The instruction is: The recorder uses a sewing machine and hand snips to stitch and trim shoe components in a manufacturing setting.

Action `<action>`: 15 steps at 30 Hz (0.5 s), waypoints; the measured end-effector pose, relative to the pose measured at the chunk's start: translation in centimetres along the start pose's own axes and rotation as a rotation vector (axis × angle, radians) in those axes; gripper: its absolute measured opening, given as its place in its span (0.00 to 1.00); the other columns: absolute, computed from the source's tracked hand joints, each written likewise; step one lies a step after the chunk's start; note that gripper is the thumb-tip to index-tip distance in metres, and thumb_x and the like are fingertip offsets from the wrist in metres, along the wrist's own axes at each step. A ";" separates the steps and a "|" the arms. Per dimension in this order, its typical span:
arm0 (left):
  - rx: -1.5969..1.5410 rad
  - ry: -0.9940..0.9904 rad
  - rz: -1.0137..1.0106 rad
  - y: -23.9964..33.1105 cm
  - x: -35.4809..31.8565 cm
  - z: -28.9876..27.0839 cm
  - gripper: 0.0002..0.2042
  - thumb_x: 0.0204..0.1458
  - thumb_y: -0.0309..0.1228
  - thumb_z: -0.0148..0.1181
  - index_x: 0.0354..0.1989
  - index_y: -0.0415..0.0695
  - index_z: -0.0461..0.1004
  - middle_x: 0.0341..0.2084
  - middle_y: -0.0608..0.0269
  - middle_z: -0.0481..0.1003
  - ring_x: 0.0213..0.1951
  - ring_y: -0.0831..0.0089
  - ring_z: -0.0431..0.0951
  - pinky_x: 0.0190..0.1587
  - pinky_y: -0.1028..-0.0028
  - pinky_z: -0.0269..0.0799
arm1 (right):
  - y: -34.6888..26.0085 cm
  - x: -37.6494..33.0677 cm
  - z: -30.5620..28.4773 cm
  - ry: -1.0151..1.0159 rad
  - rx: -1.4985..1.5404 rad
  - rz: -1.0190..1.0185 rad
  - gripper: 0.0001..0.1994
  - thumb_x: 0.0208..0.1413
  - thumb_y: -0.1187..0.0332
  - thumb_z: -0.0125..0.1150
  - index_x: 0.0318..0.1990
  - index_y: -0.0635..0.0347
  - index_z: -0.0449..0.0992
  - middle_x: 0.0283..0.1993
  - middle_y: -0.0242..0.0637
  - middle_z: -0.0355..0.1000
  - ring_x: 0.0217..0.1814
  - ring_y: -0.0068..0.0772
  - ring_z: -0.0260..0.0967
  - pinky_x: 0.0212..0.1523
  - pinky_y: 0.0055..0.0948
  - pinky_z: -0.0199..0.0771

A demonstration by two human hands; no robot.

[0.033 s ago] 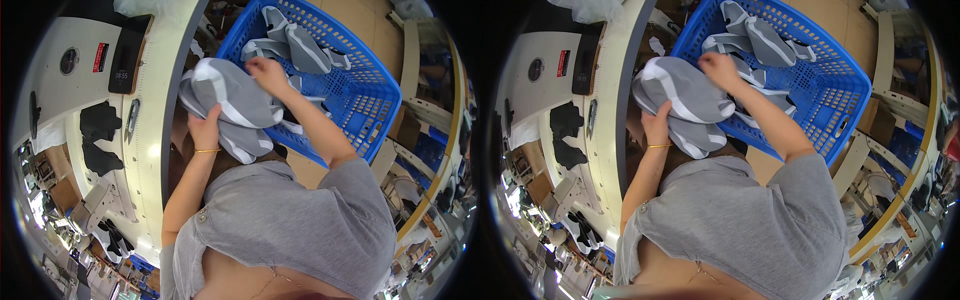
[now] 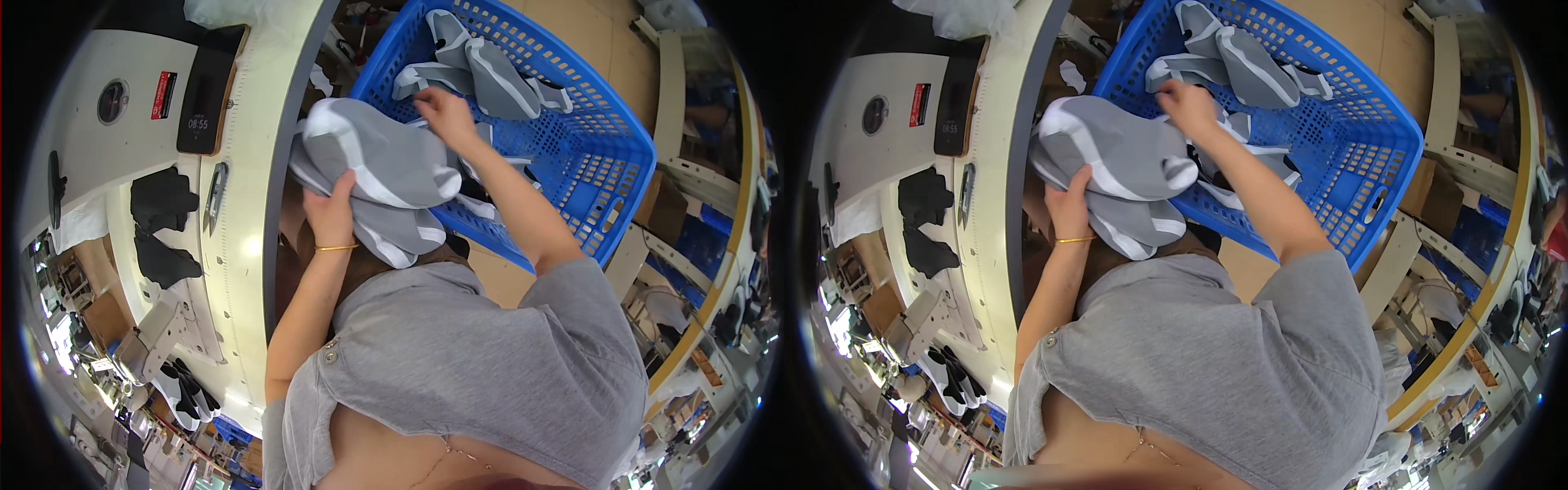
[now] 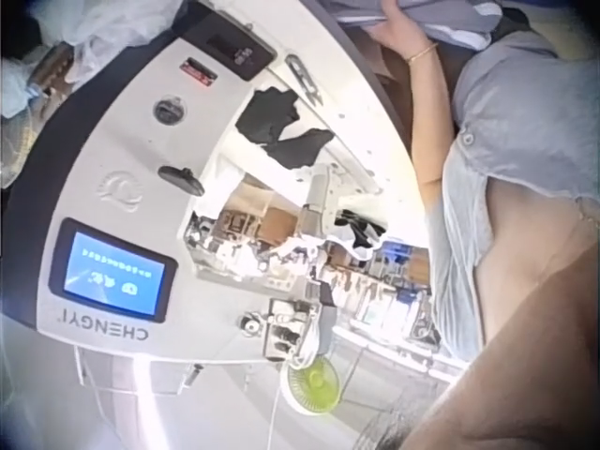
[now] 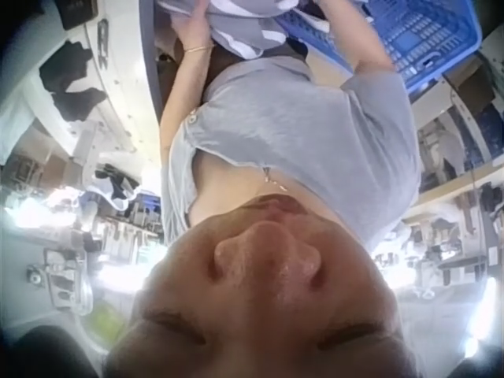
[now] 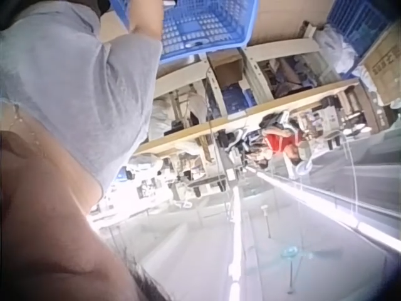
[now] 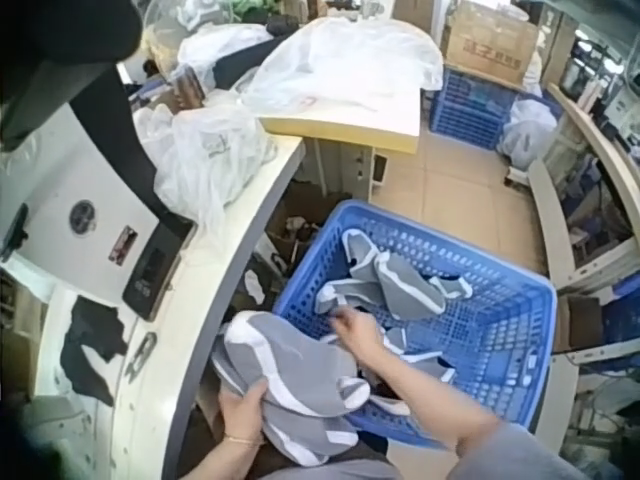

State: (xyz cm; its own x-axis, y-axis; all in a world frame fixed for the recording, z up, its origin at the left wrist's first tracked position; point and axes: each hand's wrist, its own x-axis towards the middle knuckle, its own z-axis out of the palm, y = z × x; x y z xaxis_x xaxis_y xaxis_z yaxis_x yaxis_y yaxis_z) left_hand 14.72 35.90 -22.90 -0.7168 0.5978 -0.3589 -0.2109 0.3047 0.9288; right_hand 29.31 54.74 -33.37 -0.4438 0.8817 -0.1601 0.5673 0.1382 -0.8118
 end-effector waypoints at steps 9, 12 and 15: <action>-0.506 -0.285 -0.495 -1.0 0.7 -3.5 0.18 0.54 0.33 0.56 0.50 0.35 0.72 0.44 0.52 0.78 0.46 0.61 0.78 0.53 0.65 0.73 | 17.0 1.3 1.9 -0.128 -0.469 0.089 0.15 0.51 0.64 0.56 0.46 0.56 0.77 0.38 0.52 0.76 0.41 0.58 0.74 0.49 0.50 0.74; -0.590 -0.318 -0.528 -1.2 1.1 -3.0 0.18 0.52 0.30 0.58 0.50 0.33 0.72 0.44 0.53 0.77 0.44 0.62 0.79 0.50 0.67 0.75 | 13.0 1.6 -1.8 -0.060 -0.461 0.146 0.13 0.53 0.62 0.52 0.41 0.57 0.77 0.38 0.53 0.76 0.42 0.57 0.74 0.47 0.52 0.73; -0.570 -0.372 -0.523 -1.2 1.4 -1.9 0.19 0.52 0.28 0.59 0.52 0.34 0.70 0.45 0.55 0.76 0.46 0.63 0.78 0.51 0.68 0.73 | 10.5 1.8 -8.2 0.052 -0.119 0.243 0.14 0.53 0.63 0.52 0.42 0.59 0.77 0.38 0.50 0.77 0.41 0.50 0.76 0.44 0.45 0.73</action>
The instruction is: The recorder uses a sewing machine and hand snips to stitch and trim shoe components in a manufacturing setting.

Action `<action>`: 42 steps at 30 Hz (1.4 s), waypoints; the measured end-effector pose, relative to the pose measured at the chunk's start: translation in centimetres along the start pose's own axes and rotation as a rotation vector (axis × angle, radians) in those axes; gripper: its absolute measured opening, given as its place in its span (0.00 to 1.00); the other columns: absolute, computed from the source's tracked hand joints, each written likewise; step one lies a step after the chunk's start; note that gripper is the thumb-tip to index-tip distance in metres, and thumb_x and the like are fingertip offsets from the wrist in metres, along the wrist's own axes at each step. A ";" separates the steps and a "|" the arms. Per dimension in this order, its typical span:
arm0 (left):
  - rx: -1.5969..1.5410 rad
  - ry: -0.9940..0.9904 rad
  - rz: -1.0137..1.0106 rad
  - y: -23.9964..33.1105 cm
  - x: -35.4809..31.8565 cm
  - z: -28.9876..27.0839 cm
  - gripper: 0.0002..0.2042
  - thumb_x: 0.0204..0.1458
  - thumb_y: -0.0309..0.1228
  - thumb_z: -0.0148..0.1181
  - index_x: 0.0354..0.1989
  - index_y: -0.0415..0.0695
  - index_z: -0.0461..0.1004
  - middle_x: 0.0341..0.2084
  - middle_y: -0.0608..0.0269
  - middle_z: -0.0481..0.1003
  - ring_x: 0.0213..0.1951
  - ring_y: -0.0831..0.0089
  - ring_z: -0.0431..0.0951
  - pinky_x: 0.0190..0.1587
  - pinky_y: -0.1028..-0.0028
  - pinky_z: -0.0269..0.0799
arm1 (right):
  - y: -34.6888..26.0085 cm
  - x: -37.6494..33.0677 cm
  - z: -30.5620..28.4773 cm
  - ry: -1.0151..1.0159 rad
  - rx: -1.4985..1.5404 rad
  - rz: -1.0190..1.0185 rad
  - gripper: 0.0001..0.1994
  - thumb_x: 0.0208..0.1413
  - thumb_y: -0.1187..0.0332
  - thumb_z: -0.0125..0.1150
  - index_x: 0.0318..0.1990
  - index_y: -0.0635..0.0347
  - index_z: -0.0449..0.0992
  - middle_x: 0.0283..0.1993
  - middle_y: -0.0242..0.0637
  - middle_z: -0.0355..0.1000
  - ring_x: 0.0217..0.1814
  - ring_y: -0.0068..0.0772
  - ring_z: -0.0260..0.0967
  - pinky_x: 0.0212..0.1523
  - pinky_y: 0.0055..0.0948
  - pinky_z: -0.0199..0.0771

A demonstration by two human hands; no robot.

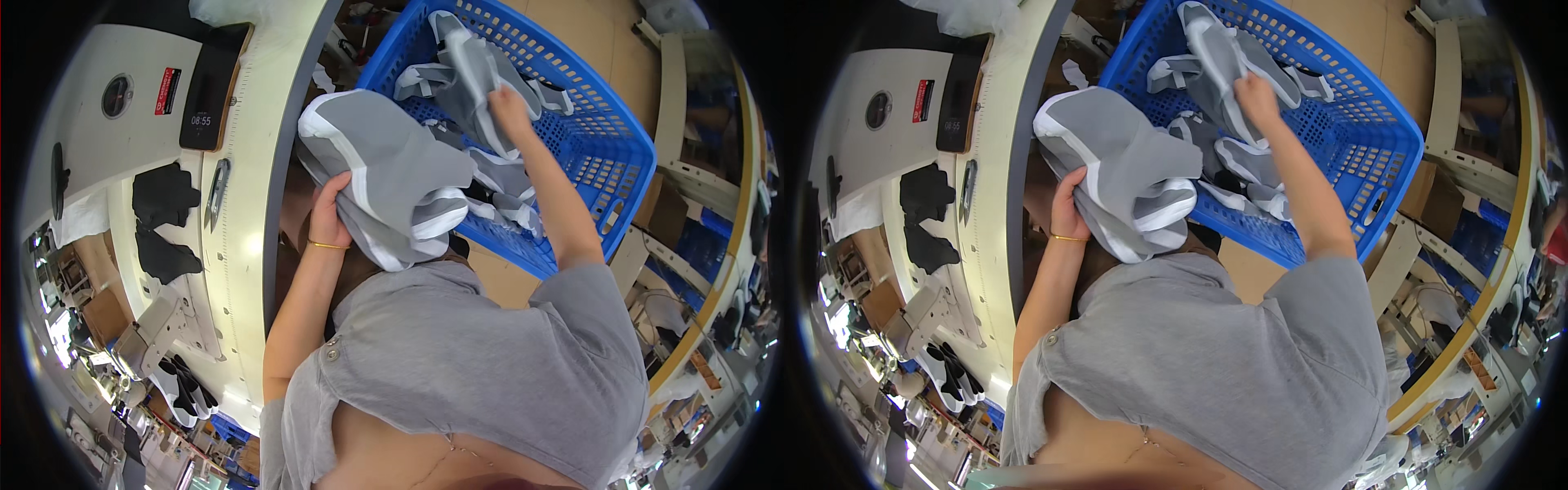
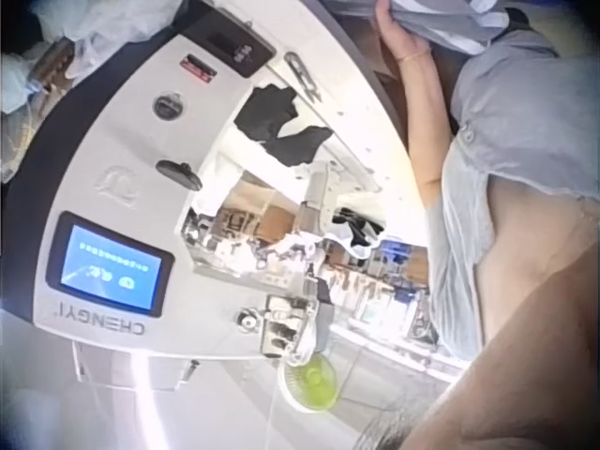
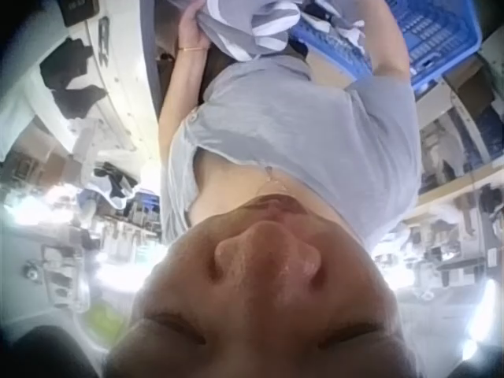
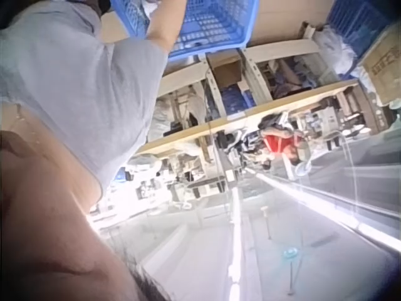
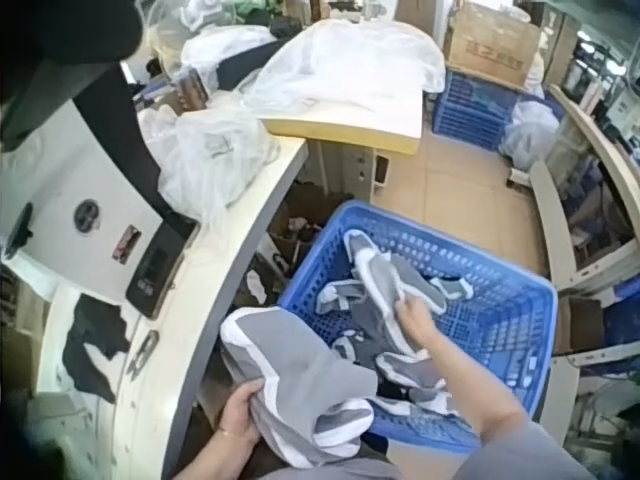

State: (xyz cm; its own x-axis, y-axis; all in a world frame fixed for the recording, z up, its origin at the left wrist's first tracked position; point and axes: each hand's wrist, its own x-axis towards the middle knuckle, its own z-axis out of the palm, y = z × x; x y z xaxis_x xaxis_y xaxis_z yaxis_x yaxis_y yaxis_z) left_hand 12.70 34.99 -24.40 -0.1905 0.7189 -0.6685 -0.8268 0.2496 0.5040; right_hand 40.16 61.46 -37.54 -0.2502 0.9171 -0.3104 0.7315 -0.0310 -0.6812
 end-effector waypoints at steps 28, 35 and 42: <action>0.180 -0.136 0.253 -0.4 -2.5 5.7 0.27 0.48 0.26 0.66 0.57 0.37 0.65 0.51 0.57 0.72 0.52 0.69 0.73 0.55 0.70 0.68 | -20.3 -18.1 -8.8 -0.234 0.014 -0.882 0.25 0.54 0.62 0.62 0.58 0.61 0.68 0.52 0.47 0.69 0.51 0.47 0.70 0.46 0.36 0.74; -0.059 -0.608 0.259 -1.4 -1.1 2.4 0.28 0.62 0.48 0.46 0.67 0.47 0.57 0.63 0.56 0.63 0.63 0.61 0.64 0.66 0.59 0.60 | -21.2 -22.7 -4.0 -0.160 -0.040 -1.122 0.28 0.43 0.66 0.68 0.55 0.57 0.71 0.56 0.45 0.65 0.54 0.48 0.67 0.49 0.42 0.73; -0.094 -0.655 0.261 -1.3 -2.9 3.9 0.26 0.67 0.41 0.37 0.71 0.46 0.46 0.68 0.54 0.53 0.69 0.60 0.55 0.69 0.60 0.54 | -24.5 -22.0 -4.5 0.054 -0.188 -1.155 0.41 0.29 0.65 0.75 0.60 0.48 0.68 0.55 0.41 0.67 0.55 0.46 0.66 0.55 0.44 0.63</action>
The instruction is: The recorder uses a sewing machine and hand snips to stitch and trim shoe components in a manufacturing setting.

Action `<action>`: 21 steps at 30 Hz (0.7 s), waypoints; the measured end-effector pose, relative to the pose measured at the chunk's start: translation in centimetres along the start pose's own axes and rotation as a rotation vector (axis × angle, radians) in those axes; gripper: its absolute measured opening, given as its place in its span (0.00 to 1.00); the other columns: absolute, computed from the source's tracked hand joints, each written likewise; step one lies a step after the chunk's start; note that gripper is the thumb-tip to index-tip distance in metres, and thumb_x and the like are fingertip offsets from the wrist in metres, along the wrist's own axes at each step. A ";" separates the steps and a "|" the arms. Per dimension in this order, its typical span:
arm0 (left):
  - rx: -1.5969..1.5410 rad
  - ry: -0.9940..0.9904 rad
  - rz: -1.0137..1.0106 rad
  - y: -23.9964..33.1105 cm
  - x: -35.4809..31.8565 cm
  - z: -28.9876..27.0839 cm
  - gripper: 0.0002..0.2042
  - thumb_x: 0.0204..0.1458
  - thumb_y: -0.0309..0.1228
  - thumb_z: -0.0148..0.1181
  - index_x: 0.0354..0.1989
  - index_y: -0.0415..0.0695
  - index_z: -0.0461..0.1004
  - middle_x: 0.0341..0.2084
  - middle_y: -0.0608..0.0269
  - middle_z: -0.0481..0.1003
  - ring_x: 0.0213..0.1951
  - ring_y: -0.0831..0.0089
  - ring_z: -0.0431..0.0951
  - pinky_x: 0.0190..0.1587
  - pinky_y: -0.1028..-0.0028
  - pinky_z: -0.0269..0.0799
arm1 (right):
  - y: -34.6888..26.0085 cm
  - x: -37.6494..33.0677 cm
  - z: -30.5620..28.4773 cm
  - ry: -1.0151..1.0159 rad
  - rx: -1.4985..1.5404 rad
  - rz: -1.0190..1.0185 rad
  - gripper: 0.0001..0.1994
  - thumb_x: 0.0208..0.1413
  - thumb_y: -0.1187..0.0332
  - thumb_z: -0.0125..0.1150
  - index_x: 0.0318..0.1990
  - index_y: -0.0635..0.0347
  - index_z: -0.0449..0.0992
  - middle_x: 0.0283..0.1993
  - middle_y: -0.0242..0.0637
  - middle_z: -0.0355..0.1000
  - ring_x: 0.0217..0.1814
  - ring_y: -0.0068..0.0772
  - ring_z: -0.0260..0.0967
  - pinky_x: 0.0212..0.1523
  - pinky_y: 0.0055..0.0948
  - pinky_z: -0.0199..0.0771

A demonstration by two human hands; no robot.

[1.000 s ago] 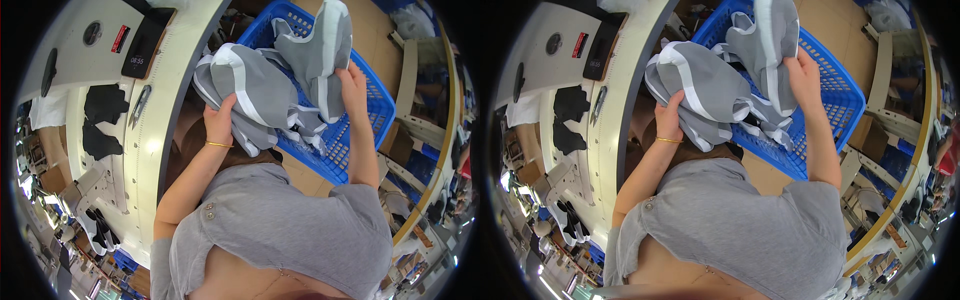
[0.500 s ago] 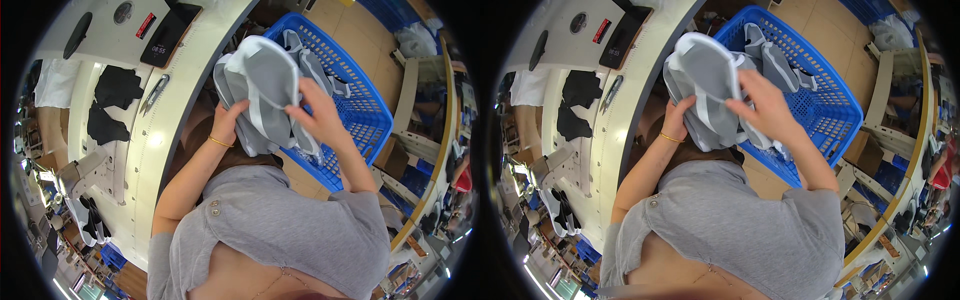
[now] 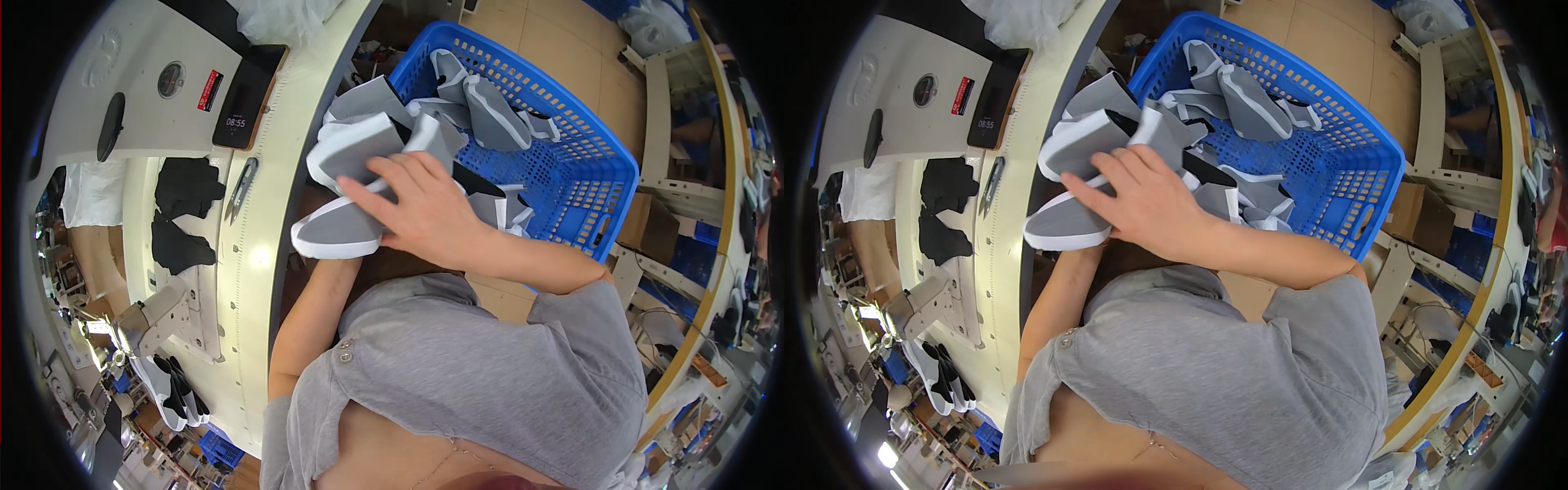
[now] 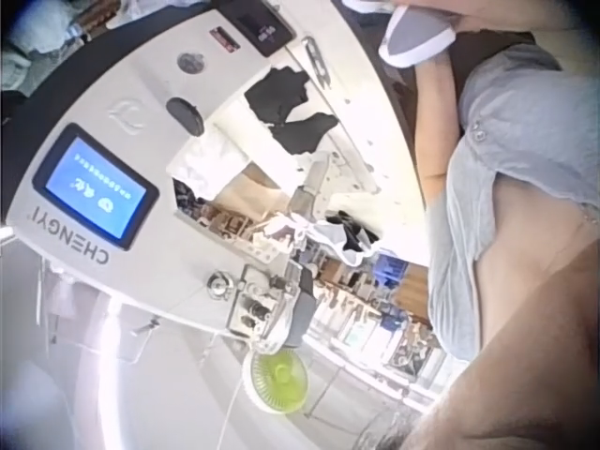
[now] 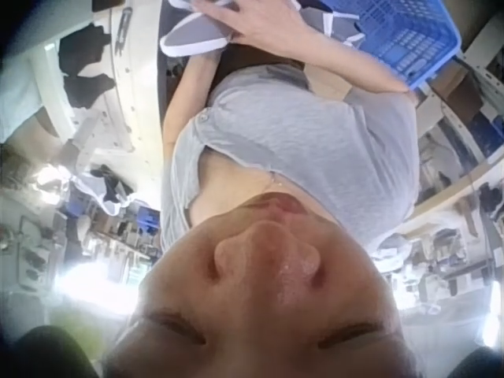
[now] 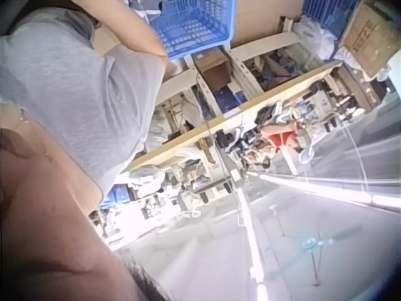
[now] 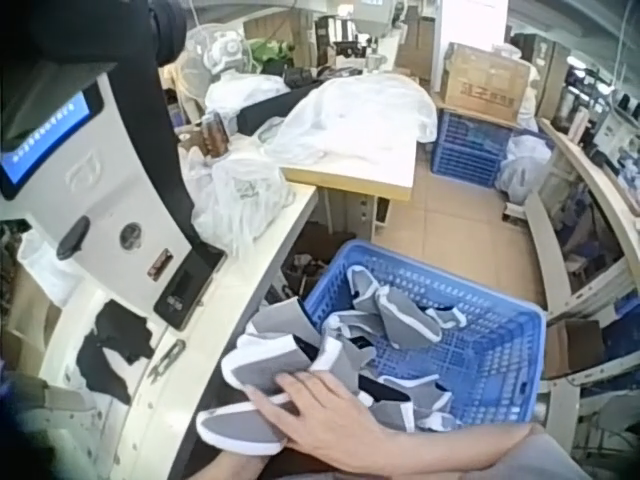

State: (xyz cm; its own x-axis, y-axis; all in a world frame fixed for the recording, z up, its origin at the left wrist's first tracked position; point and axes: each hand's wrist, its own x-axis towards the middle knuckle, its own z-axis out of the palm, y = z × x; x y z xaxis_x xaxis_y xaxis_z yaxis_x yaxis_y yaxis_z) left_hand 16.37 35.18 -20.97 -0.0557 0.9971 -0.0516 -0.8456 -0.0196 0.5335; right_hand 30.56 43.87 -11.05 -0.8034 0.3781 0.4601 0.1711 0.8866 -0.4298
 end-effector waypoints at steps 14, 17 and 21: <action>0.079 0.418 -0.083 0.1 2.1 1.7 0.22 0.54 0.29 0.63 0.58 0.40 0.67 0.51 0.60 0.73 0.54 0.66 0.72 0.58 0.65 0.67 | 11.2 -7.1 -12.2 0.589 1.085 0.737 0.15 0.51 0.69 0.68 0.45 0.63 0.77 0.44 0.36 0.77 0.43 0.29 0.75 0.46 0.29 0.75; 0.116 0.377 -0.110 -0.2 2.0 1.6 0.23 0.54 0.30 0.64 0.57 0.40 0.67 0.51 0.60 0.73 0.53 0.68 0.73 0.57 0.66 0.68 | 7.8 -4.8 -9.9 0.058 0.843 0.567 0.16 0.44 0.72 0.72 0.43 0.60 0.79 0.45 0.32 0.76 0.50 0.32 0.73 0.52 0.32 0.72; 0.248 0.313 -0.116 -1.6 0.9 0.4 0.22 0.55 0.35 0.64 0.57 0.40 0.69 0.51 0.62 0.74 0.53 0.71 0.73 0.56 0.69 0.67 | 5.4 -0.7 -4.3 0.110 0.550 0.201 0.15 0.43 0.73 0.72 0.41 0.62 0.78 0.53 0.38 0.71 0.61 0.37 0.65 0.57 0.32 0.66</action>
State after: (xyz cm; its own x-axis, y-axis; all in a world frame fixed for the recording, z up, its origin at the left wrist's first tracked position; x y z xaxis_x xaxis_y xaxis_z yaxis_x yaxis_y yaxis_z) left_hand 17.90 36.09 -21.48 -0.1584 0.9207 -0.3568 -0.7042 0.1480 0.6944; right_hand 34.52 49.58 -10.34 -0.7168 0.5755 0.3937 -0.0311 0.5377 -0.8426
